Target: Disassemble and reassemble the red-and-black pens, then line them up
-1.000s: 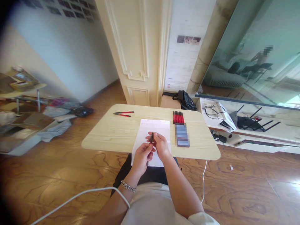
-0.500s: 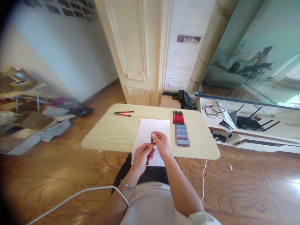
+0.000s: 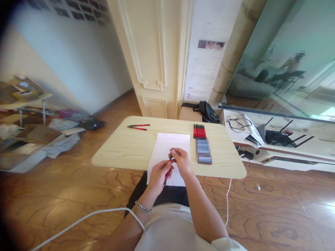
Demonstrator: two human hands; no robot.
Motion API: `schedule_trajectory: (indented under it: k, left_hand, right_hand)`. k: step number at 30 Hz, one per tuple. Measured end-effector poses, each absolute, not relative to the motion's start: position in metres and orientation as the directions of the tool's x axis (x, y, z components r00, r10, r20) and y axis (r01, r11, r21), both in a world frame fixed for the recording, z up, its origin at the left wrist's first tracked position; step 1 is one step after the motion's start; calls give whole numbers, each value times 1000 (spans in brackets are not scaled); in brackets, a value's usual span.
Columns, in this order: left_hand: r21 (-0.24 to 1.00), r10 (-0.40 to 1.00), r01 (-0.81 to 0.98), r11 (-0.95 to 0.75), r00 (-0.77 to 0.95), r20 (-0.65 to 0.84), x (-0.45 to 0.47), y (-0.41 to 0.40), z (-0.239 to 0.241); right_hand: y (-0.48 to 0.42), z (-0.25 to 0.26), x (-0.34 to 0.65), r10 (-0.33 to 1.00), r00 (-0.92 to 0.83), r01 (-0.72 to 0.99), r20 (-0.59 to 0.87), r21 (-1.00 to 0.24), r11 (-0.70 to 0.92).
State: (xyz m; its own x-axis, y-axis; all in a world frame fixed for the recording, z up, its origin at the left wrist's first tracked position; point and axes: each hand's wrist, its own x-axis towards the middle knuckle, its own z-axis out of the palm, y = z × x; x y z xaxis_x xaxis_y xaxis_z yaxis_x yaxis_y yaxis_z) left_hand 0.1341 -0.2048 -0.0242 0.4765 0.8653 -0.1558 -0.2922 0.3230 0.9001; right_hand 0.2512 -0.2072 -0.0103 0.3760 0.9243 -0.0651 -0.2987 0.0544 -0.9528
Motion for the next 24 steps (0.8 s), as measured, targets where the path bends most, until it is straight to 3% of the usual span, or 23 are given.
schedule_trajectory:
  k: [24]
  left_hand:
    - [896, 876, -307, 321, 455, -158, 133, -207, -25]
  right_hand:
    - [-212, -12, 251, 930, 361, -276, -67, -961, 38]
